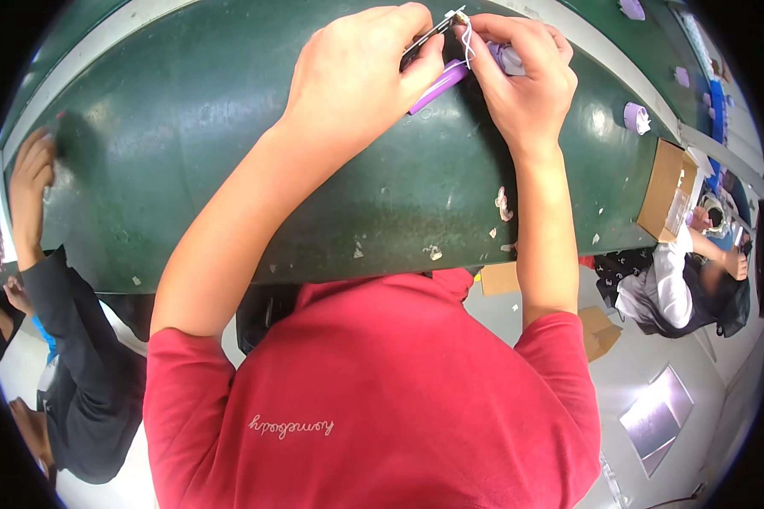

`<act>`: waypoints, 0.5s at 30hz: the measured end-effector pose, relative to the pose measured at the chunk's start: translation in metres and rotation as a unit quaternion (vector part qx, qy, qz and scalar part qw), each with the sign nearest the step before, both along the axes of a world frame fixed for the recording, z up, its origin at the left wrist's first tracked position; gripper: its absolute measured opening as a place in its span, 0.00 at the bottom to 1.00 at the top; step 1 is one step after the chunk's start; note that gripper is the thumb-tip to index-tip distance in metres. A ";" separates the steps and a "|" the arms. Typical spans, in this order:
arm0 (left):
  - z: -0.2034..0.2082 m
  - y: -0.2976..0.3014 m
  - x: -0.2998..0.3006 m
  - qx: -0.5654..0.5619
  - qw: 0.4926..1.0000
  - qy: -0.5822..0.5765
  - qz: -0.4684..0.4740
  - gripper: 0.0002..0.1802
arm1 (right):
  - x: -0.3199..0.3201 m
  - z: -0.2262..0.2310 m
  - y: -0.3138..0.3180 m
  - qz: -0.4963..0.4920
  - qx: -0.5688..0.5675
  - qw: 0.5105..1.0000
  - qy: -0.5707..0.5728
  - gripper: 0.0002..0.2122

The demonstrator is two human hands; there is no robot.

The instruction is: The recorder is assembling small electronic components, specifically placing a circuit board and wiring into a purple plastic casing using tweezers.

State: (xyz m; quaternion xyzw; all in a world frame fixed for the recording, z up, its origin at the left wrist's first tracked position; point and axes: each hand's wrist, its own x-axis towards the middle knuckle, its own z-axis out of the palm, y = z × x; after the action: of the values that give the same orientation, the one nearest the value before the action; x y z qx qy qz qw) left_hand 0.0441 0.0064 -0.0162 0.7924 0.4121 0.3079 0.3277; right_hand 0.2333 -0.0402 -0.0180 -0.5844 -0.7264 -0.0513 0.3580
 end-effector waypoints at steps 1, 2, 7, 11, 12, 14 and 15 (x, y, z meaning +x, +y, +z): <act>-0.001 0.000 0.000 -0.001 1.000 0.000 0.000 0.11 | 0.001 -0.002 0.000 0.000 -0.001 1.000 0.000 0.06; -0.002 -0.001 0.000 -0.001 1.000 -0.003 0.003 0.11 | 0.002 -0.005 -0.001 -0.002 -0.002 1.000 0.024 0.05; 0.000 0.000 0.000 0.008 1.000 -0.020 0.004 0.11 | 0.005 -0.007 0.002 0.006 0.009 0.999 0.046 0.04; 0.000 0.001 0.001 0.003 1.000 -0.004 0.003 0.11 | 0.005 -0.006 0.002 0.003 -0.002 0.999 0.045 0.05; 0.000 0.001 0.000 0.001 1.000 -0.008 0.004 0.11 | 0.005 -0.006 0.002 0.005 -0.001 0.999 0.041 0.05; 0.000 0.000 -0.001 0.001 1.000 -0.006 0.005 0.11 | 0.002 -0.005 0.000 0.001 -0.009 0.999 0.047 0.05; 0.000 0.000 -0.001 0.001 1.000 -0.005 0.004 0.11 | 0.002 -0.005 -0.001 -0.004 -0.016 0.998 0.053 0.05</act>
State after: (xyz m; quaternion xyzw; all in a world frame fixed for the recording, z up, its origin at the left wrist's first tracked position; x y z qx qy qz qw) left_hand 0.0433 0.0060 -0.0166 0.7898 0.4127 0.3139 0.3277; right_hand 0.2350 -0.0408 -0.0230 -0.5946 -0.7051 -0.0100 0.3863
